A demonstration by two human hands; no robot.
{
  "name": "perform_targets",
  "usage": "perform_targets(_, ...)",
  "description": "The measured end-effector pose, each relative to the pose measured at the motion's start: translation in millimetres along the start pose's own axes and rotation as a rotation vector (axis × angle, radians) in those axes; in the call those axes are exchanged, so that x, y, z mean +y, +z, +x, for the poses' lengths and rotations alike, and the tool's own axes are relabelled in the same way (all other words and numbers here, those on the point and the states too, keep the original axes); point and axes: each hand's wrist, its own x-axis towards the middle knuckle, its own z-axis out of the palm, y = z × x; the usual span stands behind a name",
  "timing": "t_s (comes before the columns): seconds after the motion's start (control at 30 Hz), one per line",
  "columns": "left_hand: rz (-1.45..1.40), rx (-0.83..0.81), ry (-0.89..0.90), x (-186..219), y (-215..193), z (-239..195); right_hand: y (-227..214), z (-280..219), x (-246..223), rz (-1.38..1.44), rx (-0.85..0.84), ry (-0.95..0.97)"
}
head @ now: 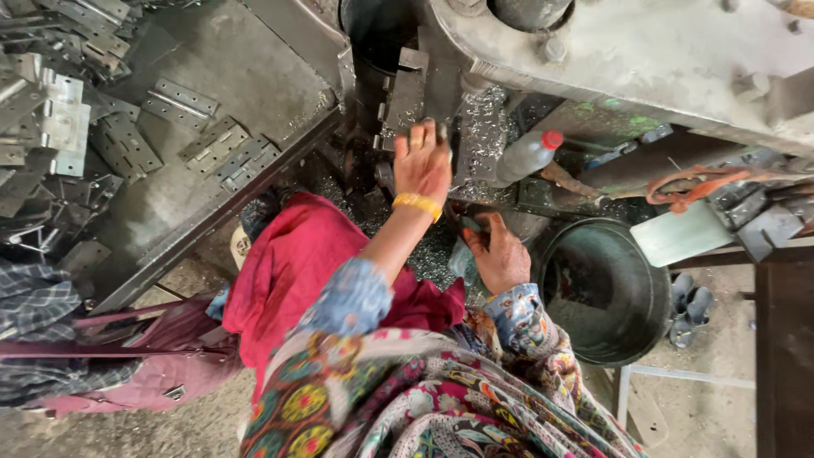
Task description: The person places metal parts into a press machine, operates the machine with a lever, and removes the finished pieces into a container.
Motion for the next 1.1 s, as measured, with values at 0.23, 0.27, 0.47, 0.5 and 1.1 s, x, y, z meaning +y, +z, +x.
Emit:
perform_targets(0.23,0.325,-0.476,0.025,-11,-19,1,57,-2,73,-0.197,-0.225,-0.037)
perform_targets(0.27,0.32,-0.448,0.013,-7,-24,9,78,-11,92,-0.177,-0.22,-0.023)
perform_targets(0.47,0.246,-0.452,-0.052,-4,-36,11,166,-32,146,0.037,-0.222,0.097)
perform_targets(0.5,0.19,-0.429,-0.043,-8,-31,7,164,-30,146,0.099,-0.224,0.122)
perform_targets(1.1,0.513,-0.465,-0.011,-11,5,46,170,-6,208,0.072,-0.24,0.019)
